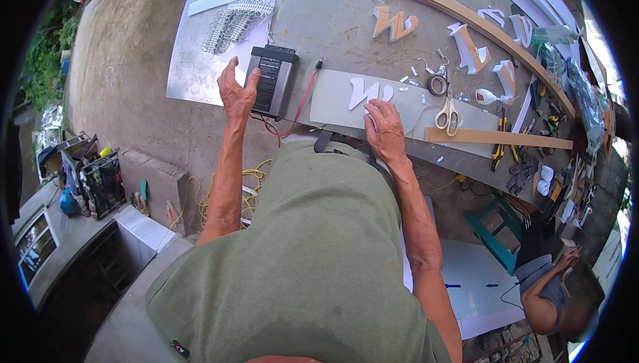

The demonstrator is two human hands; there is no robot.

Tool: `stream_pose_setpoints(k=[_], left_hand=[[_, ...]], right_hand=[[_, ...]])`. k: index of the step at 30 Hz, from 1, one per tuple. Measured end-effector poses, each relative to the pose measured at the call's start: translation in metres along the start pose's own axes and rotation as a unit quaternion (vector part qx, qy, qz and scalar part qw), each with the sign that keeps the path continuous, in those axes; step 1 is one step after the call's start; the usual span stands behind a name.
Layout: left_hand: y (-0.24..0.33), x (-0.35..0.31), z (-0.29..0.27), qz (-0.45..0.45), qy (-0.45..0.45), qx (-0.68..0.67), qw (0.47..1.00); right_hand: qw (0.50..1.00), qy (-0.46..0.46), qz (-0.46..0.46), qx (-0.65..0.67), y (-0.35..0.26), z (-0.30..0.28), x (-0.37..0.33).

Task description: Assembling and testing LED components for channel letters or signs.

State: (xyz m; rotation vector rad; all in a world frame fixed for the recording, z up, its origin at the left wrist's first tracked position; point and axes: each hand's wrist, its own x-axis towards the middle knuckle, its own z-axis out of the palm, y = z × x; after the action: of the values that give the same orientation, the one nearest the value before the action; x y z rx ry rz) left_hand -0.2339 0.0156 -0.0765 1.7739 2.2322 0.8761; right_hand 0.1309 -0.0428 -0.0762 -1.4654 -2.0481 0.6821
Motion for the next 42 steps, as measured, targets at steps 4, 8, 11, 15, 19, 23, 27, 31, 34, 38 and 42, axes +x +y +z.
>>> stream_pose_setpoints(k=[4,8,11,15,19,23,27,31,34,38,42], left_hand=[[-0.021,0.038,0.001,-0.004,0.028,-0.012,1.0],[-0.012,0.087,0.012,0.001,-0.048,-0.067,0.997],[-0.008,0.117,0.043,-0.017,-0.118,0.005,0.993],[-0.007,0.142,0.077,-0.011,-0.147,0.098,0.984],[-0.017,0.15,0.084,-0.042,-0.195,0.046,0.979],[-0.036,0.15,0.048,-0.083,-0.247,-0.115,0.959],[-0.06,0.136,0.007,-0.181,-0.228,-0.28,0.915],[-0.089,0.115,-0.011,-0.202,-0.178,-0.3,0.915],[-0.114,0.101,-0.017,-0.232,-0.154,-0.292,0.915],[-0.125,0.085,-0.021,-0.249,-0.172,-0.297,0.906],[-0.113,0.072,-0.022,-0.134,-0.068,-0.06,0.987]], right_hand=[[1.0,0.002,-0.004,-0.009,-0.009,0.006,-0.002],[1.0,0.017,0.026,-0.006,-0.019,0.007,-0.006],[0.999,0.019,0.047,-0.011,-0.025,0.008,-0.014],[0.996,0.026,0.086,-0.01,-0.031,0.01,-0.023],[0.993,0.028,0.116,-0.006,-0.031,0.01,-0.034],[0.987,0.049,0.152,-0.009,-0.03,0.01,-0.04],[0.981,0.047,0.188,0.011,-0.026,0.01,-0.035],[0.982,0.035,0.185,0.027,-0.028,0.012,-0.022],[0.984,0.019,0.172,0.034,-0.032,0.012,-0.008],[0.99,0.013,0.14,0.031,-0.032,0.014,0.006],[0.993,0.005,0.117,0.034,-0.04,0.015,0.017]])
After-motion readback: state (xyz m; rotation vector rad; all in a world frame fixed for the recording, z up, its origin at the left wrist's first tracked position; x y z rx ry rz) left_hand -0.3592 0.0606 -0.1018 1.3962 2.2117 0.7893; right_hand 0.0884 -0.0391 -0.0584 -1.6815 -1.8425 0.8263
